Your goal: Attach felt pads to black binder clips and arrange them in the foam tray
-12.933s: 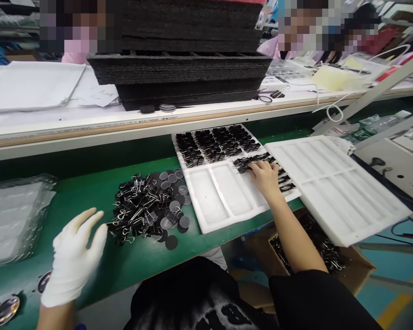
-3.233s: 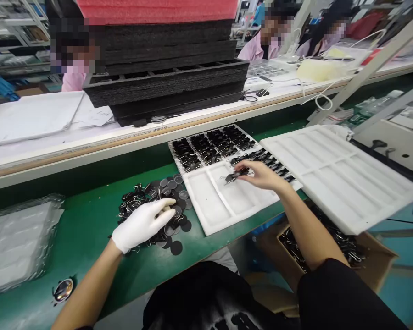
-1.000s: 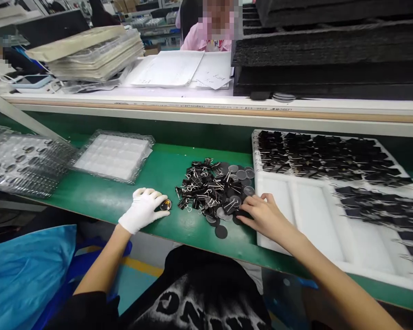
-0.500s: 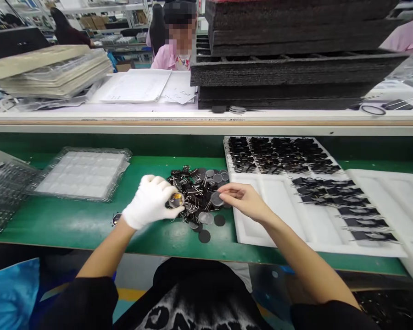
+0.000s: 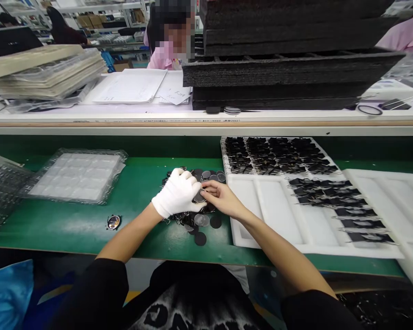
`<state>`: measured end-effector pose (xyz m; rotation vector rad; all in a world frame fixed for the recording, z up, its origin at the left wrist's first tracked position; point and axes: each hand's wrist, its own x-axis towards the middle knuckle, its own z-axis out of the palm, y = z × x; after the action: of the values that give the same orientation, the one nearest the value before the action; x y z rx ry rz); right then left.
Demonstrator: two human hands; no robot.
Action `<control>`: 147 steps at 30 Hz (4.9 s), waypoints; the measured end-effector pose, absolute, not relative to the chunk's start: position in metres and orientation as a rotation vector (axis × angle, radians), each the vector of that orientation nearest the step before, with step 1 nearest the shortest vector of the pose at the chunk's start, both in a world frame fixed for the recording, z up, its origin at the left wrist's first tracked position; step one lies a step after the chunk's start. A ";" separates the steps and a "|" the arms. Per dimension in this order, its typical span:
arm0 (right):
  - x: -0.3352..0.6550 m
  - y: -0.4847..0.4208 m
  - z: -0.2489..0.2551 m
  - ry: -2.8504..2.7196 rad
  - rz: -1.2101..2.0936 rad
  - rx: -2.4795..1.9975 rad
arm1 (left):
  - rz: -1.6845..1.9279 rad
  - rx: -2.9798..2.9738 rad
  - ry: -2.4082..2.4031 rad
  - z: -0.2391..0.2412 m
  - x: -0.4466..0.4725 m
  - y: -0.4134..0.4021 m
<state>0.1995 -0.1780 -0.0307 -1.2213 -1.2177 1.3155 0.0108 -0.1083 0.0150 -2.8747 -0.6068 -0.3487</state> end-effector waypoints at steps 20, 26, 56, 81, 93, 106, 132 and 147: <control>0.234 -0.173 -0.030 -0.600 1.463 -0.989 | 0.096 -2.864 -0.516 -0.007 0.052 -0.146; 0.241 -0.173 -0.028 -0.555 1.456 -0.908 | -0.112 -2.913 -0.534 0.013 0.034 -0.124; 0.219 -0.190 -0.037 -1.063 1.434 -0.925 | -0.702 -3.303 -1.206 0.028 0.020 -0.093; 0.230 -0.182 -0.043 -0.787 1.456 -0.840 | -0.185 -3.379 -1.215 0.028 0.021 -0.096; 0.245 -0.178 -0.034 -0.873 1.231 -0.990 | -0.367 -3.403 -1.404 0.020 0.028 -0.097; 0.255 -0.177 -0.039 -1.098 1.047 -1.150 | -0.383 -3.518 -1.139 0.008 0.035 -0.107; 0.238 -0.178 -0.034 -0.579 1.532 -0.972 | -0.148 -3.026 -1.034 -0.010 0.035 -0.081; 0.226 -0.185 -0.042 -0.861 1.523 -1.052 | -1.002 -3.258 -1.715 0.009 0.036 -0.100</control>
<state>0.2263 -0.1848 -0.0416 -1.0520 -0.8613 1.5227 0.0357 -0.0998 0.0088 -3.2576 -1.7150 -1.0023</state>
